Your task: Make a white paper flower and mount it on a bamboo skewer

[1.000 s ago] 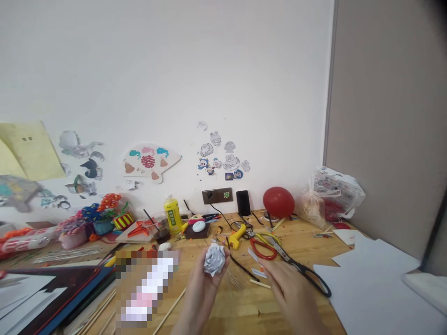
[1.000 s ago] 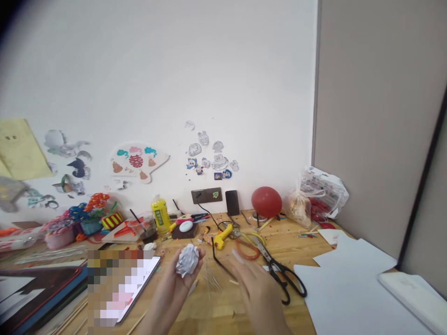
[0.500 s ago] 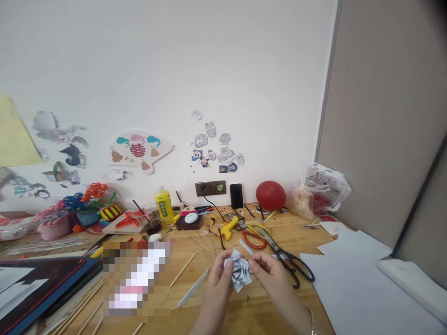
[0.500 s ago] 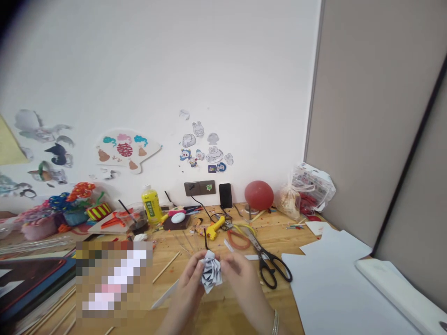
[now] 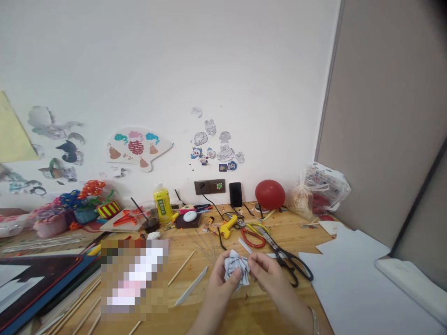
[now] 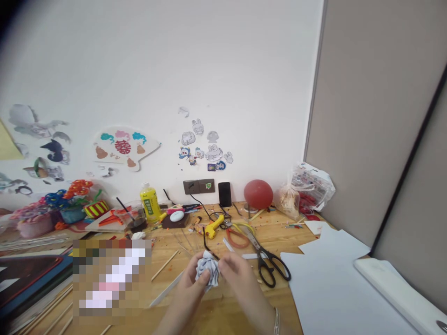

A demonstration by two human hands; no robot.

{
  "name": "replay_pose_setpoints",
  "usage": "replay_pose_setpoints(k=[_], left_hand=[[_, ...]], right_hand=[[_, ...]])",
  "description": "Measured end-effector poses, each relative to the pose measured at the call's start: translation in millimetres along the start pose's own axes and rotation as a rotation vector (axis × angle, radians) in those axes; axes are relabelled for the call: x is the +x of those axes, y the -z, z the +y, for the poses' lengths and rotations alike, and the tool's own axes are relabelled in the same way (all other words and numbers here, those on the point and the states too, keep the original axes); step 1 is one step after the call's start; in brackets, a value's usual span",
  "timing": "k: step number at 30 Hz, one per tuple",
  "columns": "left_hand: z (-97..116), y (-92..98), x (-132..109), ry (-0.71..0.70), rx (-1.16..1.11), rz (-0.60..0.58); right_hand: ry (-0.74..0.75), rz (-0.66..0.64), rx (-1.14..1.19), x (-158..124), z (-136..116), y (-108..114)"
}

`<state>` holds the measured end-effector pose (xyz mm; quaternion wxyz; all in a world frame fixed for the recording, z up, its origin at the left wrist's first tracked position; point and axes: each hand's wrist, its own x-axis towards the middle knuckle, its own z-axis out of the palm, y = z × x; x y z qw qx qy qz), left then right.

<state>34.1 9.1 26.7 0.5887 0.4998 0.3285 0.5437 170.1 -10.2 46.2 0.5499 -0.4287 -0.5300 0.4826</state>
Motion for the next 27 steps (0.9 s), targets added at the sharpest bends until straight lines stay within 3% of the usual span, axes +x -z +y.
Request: replay_pose_setpoints(k=[6, 9, 17, 23, 27], left_hand=[[5.3, 0.3, 0.1, -0.037, 0.052, 0.061], [7.2, 0.1, -1.5, -0.033, 0.053, 0.052], [-3.1, -0.9, -3.9, -0.066, -0.015, 0.024], [-6.6, -2.5, -6.0, -0.036, -0.100, -0.022], [-8.1, -1.1, -4.3, -0.020, -0.122, -0.035]], right_hand=[[0.115, 0.035, -0.154, 1.5, 2.4, 3.6], [0.171, 0.047, -0.203, 0.1, 1.1, 2.6], [0.399, 0.274, -0.510, -9.5, 5.4, -5.2], [0.582, 0.296, -0.714, -14.5, 6.0, -5.4], [0.549, 0.290, -0.758, -13.5, -0.8, -3.4]])
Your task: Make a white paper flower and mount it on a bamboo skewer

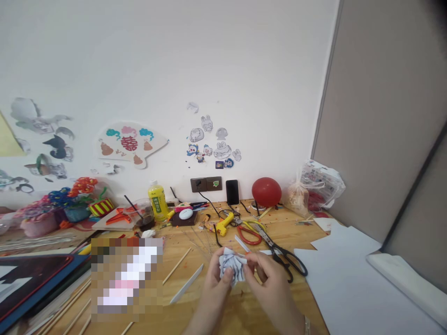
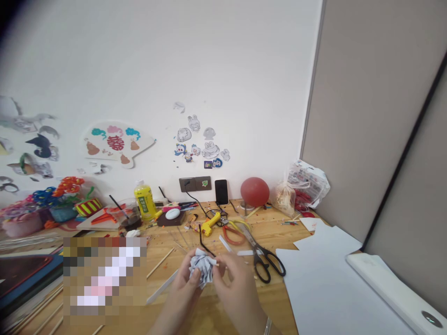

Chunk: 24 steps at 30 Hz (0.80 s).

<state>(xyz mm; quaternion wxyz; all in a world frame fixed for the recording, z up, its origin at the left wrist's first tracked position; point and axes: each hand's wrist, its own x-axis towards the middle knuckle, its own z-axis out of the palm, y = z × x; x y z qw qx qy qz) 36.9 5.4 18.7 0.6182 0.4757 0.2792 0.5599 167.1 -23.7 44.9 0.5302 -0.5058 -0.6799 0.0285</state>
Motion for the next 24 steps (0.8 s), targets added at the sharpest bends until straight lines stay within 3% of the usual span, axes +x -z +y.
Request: replay_pose_setpoints(k=[9, 24], left_hand=[[8.4, -4.1, -2.9, -0.051, 0.165, 0.017], [21.2, 1.5, -3.2, -0.020, 0.435, -0.137]], right_hand=[[0.094, -0.052, -0.114, 3.3, 2.0, 5.4], [0.277, -0.193, -0.470, 4.9, 3.4, 14.0]])
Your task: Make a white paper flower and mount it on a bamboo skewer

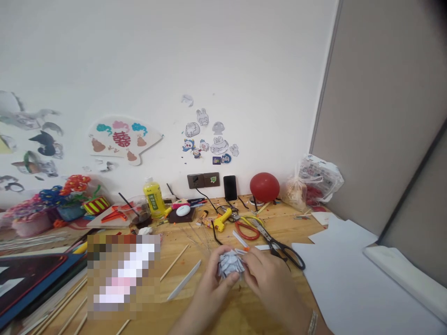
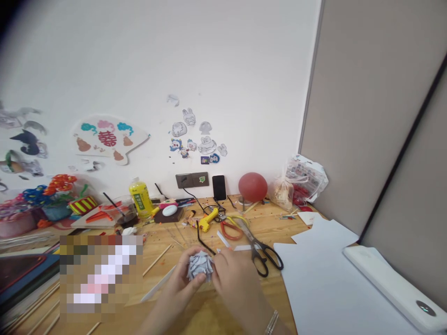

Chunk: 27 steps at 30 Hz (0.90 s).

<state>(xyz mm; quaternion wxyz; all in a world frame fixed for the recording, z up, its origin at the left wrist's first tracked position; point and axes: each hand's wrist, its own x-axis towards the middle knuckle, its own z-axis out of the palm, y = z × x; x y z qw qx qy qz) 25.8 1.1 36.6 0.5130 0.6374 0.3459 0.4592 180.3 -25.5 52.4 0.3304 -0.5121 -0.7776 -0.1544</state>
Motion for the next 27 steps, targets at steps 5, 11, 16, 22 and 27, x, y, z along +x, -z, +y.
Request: replay_pose_setpoints(k=[5, 11, 16, 22, 27], left_hand=[[3.1, 0.3, -0.4, 0.031, 0.031, -0.045], [10.1, -0.5, 0.1, 0.084, 0.023, -0.100], [11.0, 0.7, 0.3, 0.104, 0.063, -0.131], [10.6, 3.7, -0.4, 0.129, 0.048, -0.158], [13.6, 4.9, -0.8, 0.144, 0.042, -0.169]], right_hand=[[-0.050, -0.076, 0.068, -0.9, -1.0, 3.1], [-0.034, -0.082, 0.067, -1.0, 1.1, 0.6], [-0.048, -0.123, 0.085, -0.4, 1.1, 1.8], [-0.145, -0.203, 0.270, 2.8, 2.9, 7.7], [-0.197, -0.242, 0.450, 6.0, 5.7, 7.5]])
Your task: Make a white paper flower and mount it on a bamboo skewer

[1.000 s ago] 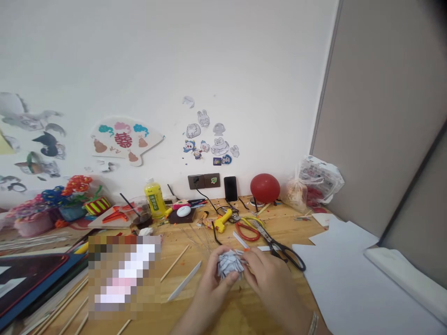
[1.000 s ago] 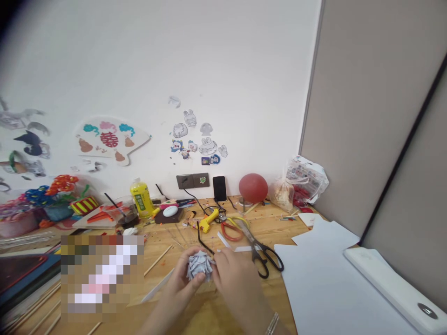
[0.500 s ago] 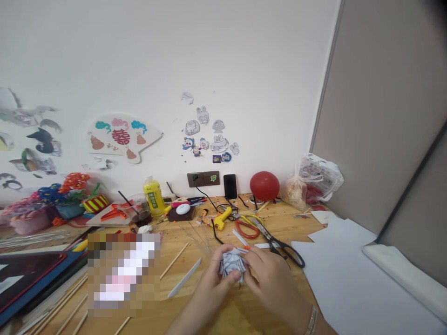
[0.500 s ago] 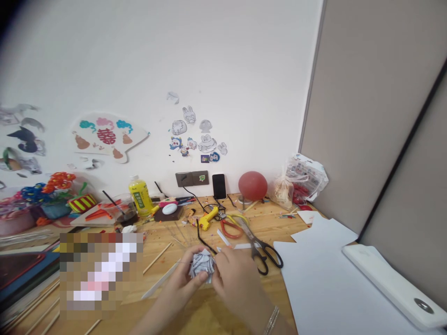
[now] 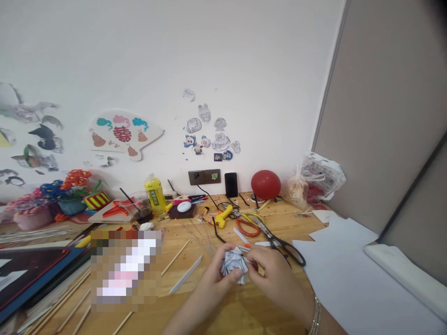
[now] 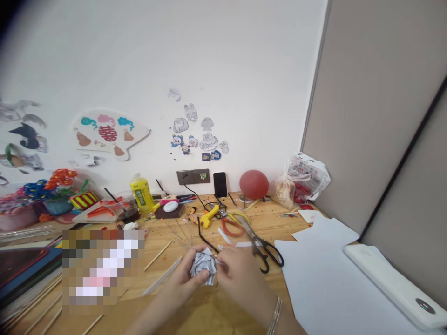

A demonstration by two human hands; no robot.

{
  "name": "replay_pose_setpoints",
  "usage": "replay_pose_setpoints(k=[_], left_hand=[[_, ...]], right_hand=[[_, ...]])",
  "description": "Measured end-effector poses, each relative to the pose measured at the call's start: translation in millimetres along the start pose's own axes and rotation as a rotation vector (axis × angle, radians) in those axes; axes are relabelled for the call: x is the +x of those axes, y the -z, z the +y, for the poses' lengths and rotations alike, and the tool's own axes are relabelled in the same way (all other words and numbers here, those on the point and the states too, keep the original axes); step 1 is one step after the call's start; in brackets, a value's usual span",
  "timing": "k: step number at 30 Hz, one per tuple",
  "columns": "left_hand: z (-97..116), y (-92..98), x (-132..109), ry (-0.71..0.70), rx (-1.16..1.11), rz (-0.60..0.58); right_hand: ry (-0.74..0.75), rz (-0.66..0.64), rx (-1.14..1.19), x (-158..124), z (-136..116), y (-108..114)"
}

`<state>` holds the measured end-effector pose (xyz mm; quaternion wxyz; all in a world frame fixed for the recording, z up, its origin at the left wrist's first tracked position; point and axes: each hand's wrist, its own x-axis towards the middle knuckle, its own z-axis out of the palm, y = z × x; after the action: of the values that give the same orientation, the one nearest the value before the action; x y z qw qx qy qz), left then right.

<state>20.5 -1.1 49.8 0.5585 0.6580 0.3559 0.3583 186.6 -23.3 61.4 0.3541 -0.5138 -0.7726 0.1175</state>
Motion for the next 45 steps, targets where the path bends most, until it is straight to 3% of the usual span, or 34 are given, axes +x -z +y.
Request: replay_pose_setpoints(k=[7, 12, 20, 25, 29, 37, 45], left_hand=[[2.4, 2.1, -1.2, 0.027, -0.076, 0.002], [3.5, 4.4, -0.2, 0.012, -0.071, -0.019], [-9.8, 2.9, 6.3, -0.082, -0.086, -0.073], [-16.0, 0.0, 15.0, -0.135, -0.207, 0.090], [-10.2, -0.6, 15.4, -0.084, -0.246, 0.118], [1.3, 5.2, 10.8, -0.049, -0.336, 0.095], [-4.8, 10.0, 11.9, -0.059, -0.267, 0.058]], right_hand=[[-0.159, -0.038, 0.330, 4.9, 3.2, 1.6], [-0.195, -0.116, 0.564, 5.9, 6.3, 2.5], [-0.172, 0.001, 0.313, 5.7, 2.9, 4.6], [-0.180, 0.060, 0.265, 5.7, 7.1, -2.1], [-0.177, 0.077, 0.208, 5.8, 6.4, -2.4], [-0.198, -0.080, 0.628, 6.2, 13.7, 1.1], [-0.261, 0.000, 0.597, 6.2, 8.7, 3.9]])
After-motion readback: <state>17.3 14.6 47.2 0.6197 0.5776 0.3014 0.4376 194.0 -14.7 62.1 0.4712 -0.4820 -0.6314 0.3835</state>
